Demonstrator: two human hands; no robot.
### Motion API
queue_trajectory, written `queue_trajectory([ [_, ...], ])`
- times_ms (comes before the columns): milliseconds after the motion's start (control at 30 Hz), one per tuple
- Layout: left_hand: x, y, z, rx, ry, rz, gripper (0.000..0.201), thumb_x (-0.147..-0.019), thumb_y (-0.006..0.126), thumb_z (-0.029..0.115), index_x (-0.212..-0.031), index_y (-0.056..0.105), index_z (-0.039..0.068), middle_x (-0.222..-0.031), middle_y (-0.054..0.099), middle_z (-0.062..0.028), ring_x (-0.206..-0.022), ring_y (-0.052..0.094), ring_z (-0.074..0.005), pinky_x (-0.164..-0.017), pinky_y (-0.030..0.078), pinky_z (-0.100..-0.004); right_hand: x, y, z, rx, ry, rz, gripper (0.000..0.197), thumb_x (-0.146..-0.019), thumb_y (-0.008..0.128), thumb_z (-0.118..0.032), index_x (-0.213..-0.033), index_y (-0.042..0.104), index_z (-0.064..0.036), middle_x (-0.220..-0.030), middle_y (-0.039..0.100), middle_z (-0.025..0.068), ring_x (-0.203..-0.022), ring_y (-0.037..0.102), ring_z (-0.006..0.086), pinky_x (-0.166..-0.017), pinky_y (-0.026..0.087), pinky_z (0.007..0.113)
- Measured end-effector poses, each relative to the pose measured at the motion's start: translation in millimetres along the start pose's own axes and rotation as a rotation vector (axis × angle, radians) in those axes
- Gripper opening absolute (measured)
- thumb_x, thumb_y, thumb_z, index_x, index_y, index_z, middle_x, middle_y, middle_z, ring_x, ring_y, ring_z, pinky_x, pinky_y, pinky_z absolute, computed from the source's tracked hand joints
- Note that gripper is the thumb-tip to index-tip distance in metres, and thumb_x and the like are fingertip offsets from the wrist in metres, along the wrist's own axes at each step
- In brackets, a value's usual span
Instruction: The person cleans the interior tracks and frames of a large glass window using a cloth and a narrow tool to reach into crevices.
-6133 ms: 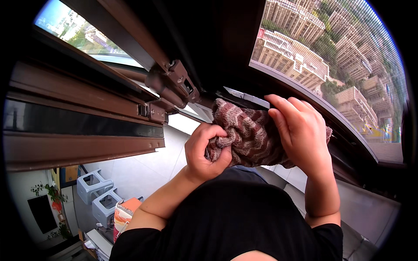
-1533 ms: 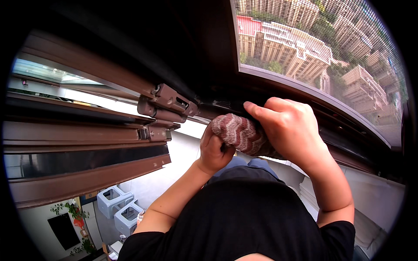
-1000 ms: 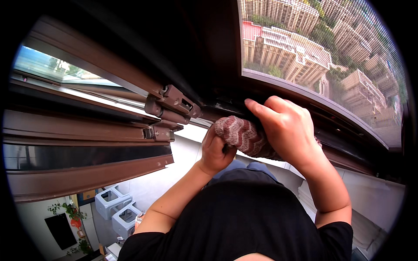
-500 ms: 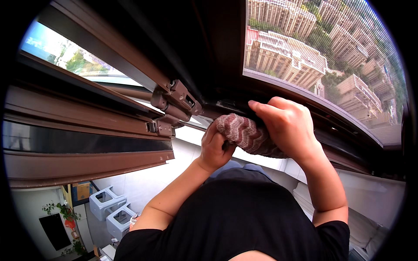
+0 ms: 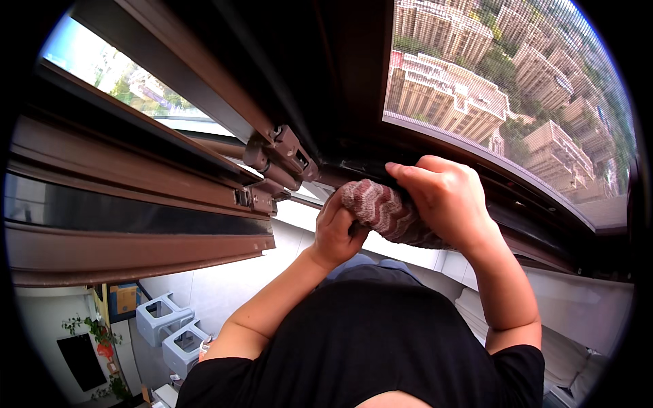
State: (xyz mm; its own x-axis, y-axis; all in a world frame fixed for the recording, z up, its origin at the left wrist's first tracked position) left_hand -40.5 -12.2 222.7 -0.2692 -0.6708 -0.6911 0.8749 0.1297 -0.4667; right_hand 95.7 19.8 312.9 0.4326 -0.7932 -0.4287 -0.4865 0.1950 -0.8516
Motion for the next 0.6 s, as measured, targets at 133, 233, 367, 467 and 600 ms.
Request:
queue_trajectory([
  [133,0.8,-1.4,-0.8,0.014,-0.006,0.02,0.04,-0.069,0.07,0.006,-0.104,0.052,0.0,-0.114,0.054,-0.0213,-0.104,0.053,-0.0385,-0.087,0.045,-0.0416,-0.2,2.3,-5.1,0.024,-0.001,-0.008,0.019,-0.075,0.063,-0.006,-0.093,0.069,-0.0114,-0.062,0.054,0.0057,-0.054,0.056,0.0231,-0.047,0.044,0.033],
  [233,-1.8,-2.0,-0.1,0.014,0.012,0.019,0.04,-0.069,0.07,0.006,-0.104,0.052,0.0,-0.115,0.054,-0.0214,-0.104,0.053,-0.0385,-0.087,0.045,-0.0413,-0.8,1.6,1.8,-0.091,-0.018,-0.007,0.02,-0.077,0.064,-0.006,-0.096,0.066,-0.0109,-0.062,0.051,0.0055,-0.053,0.054,0.0228,-0.046,0.043,0.033],
  [367,-3.1,-3.4,1.3,0.032,-0.002,0.035,0.036,-0.067,0.069,0.004,-0.099,0.053,0.001,-0.117,0.052,-0.0213,-0.103,0.054,-0.0381,-0.086,0.046,-0.0409,3.3,1.9,0.7,0.109,0.104,0.045,0.03,-0.07,0.06,-0.008,-0.099,0.066,-0.015,-0.067,0.05,0.0024,-0.063,0.056,0.0203,-0.053,0.047,0.032],
  [467,-4.2,-3.5,2.1,0.044,-0.004,0.041,0.034,-0.066,0.068,0.002,-0.097,0.054,0.001,-0.118,0.052,-0.0211,-0.102,0.055,-0.0381,-0.085,0.047,-0.0408,5.4,6.5,-4.1,0.216,0.092,0.035,0.034,-0.07,0.059,-0.007,-0.103,0.064,-0.0139,-0.072,0.051,0.0024,-0.069,0.057,0.0195,-0.055,0.048,0.031],
  [600,-2.6,-2.5,-0.2,0.038,0.007,0.05,0.033,-0.065,0.067,0.002,-0.096,0.054,0.001,-0.118,0.052,-0.021,-0.102,0.055,-0.0382,-0.084,0.047,-0.0407,4.4,11.2,-7.9,0.258,0.099,0.016,0.035,-0.071,0.057,-0.008,-0.105,0.062,-0.0134,-0.075,0.051,0.0025,-0.072,0.057,0.0186,-0.056,0.049,0.031],
])
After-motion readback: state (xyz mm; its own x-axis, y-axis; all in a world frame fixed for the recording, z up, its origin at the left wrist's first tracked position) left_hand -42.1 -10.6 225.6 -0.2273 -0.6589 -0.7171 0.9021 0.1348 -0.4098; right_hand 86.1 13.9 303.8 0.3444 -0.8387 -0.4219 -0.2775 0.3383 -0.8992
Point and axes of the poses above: each hand's wrist, its own x-axis away from the middle knuckle, its own y-axis out of the palm, z = x × y, the point moved 8 cm from there along -x, towards the middle knuckle
